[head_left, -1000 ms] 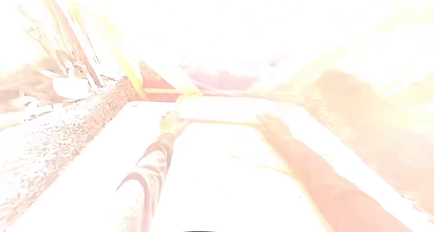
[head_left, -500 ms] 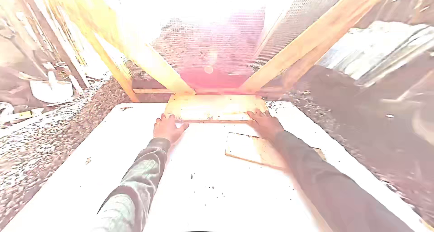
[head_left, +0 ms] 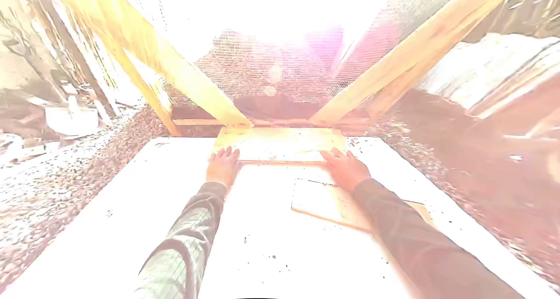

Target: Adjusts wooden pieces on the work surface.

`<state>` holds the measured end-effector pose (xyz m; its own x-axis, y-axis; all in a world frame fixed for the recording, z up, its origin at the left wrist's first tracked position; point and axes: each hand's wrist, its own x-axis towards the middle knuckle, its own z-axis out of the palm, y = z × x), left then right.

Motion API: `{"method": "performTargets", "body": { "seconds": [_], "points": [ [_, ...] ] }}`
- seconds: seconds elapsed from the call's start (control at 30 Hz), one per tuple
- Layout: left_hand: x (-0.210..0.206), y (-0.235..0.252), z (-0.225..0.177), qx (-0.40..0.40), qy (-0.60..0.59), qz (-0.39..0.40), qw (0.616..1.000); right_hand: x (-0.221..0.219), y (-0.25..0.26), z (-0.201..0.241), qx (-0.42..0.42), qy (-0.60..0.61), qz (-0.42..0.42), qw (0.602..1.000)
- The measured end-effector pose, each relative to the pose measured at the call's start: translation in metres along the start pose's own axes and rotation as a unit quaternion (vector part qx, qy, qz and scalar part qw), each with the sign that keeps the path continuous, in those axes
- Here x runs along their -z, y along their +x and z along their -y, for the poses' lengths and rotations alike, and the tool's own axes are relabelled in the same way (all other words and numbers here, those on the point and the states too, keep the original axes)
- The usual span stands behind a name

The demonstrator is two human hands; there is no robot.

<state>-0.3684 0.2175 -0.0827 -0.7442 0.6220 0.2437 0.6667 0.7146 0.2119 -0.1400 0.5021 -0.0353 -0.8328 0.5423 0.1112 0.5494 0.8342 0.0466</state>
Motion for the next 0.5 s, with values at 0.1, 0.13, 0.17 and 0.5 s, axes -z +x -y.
{"method": "performTargets", "body": {
  "seconds": [0.1,0.13,0.17,0.5],
  "points": [
    [0.000,0.007,0.007,-0.030,0.005,-0.003,1.000,-0.013,0.010,-0.017,0.040,-0.018,-0.032,0.998],
    [0.002,0.008,0.006,-0.023,0.010,0.008,1.000,-0.014,0.013,-0.019,0.047,-0.017,-0.028,0.998],
    [0.003,0.007,0.005,-0.014,0.014,0.017,1.000,-0.015,0.016,-0.021,0.051,-0.012,-0.024,0.998],
    [-0.001,0.016,-0.004,0.012,0.056,0.043,0.997,-0.010,0.020,-0.020,0.047,0.005,-0.018,0.999]
  ]
}}
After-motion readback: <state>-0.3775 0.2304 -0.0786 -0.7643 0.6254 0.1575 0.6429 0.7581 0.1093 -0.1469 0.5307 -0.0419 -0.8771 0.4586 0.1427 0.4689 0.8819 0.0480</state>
